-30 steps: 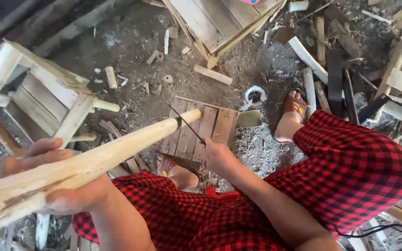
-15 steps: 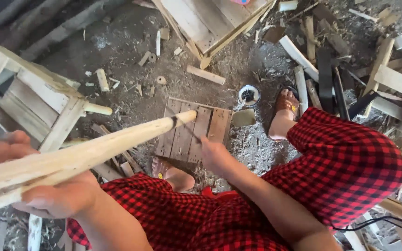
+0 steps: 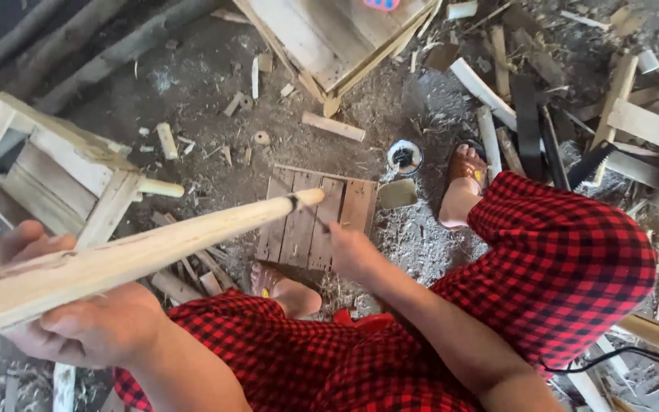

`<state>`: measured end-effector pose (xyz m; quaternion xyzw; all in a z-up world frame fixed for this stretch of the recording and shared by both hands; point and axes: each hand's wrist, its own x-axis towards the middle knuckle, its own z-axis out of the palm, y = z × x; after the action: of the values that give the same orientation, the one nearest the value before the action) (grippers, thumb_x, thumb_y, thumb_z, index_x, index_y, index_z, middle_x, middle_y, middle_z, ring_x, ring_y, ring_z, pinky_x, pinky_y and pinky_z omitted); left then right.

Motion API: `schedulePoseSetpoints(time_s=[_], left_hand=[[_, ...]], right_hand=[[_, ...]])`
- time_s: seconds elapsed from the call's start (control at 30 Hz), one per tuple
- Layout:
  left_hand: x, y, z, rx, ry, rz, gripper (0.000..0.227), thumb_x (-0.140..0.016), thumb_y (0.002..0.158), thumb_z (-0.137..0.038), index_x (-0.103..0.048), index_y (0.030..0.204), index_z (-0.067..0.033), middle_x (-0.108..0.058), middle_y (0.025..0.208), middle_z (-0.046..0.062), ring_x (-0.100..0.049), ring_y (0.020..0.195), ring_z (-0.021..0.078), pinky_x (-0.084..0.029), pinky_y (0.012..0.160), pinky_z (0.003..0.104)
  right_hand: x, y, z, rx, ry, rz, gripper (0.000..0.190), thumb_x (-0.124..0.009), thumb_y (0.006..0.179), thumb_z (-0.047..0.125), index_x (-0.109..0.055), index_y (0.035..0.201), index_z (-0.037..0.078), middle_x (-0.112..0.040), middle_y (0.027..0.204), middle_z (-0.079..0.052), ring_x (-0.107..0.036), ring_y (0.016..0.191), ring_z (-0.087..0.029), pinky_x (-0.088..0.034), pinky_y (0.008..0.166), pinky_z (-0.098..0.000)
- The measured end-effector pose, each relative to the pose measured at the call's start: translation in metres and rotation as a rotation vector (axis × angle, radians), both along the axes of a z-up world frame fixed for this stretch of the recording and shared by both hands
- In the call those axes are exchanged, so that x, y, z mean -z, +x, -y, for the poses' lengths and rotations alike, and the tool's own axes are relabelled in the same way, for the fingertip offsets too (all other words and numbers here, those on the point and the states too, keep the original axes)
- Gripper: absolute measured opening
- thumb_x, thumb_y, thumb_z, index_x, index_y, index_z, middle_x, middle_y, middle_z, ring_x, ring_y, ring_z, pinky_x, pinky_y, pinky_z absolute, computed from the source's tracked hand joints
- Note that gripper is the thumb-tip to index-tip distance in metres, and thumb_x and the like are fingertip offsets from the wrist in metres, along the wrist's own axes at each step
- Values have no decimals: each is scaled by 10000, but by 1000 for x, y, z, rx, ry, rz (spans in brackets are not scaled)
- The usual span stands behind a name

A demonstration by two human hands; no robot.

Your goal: Shaving a wooden pole with a billhook and smoothing it with sandpaper while sitting on a workshop floor.

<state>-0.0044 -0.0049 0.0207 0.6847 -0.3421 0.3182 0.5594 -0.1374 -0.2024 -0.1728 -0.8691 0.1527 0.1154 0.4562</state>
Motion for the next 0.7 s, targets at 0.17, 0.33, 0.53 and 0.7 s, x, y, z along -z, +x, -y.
schedulePoseSetpoints(time_s=[0.17,0.33,0.53,0.7], left_hand=[[25,5,-8,11,-118,-64,574,-226,997,-433,-357,1489,-166,-460,1061,245,-487,1279,403,-384,1253,563],[32,-2,0,136,-238,-118,554,-244,988,-450,-375,1502,-292,-439,1437,190,-401,1500,252,-402,1273,415],[-9,6,31,93,-46,30,562,-266,923,-538,-361,1344,-177,-385,1342,47,-361,1349,128,-359,1179,337],[24,6,2,64,2,-30,612,-89,905,-465,-294,1471,-355,-332,1544,24,-317,1498,188,-300,1334,397]], right_hand=[[-179,-19,-11,-250,237,331,367,-454,889,-21,-393,1248,-62,-697,898,-190,-588,316,-142,-454,166,-180],[-84,-12,-8,-228,218,240,311,-468,868,5,-420,1175,-19,-591,720,-85,-526,341,-114,-452,231,-200],[-50,-1,-7,-159,-59,-16,267,-469,837,93,-416,1089,22,-597,667,-144,-617,493,-264,-534,435,-373],[-169,-27,-17,-365,7,522,322,-477,786,-32,-383,1076,-136,-518,1065,-291,-427,310,-150,-377,223,-277]])
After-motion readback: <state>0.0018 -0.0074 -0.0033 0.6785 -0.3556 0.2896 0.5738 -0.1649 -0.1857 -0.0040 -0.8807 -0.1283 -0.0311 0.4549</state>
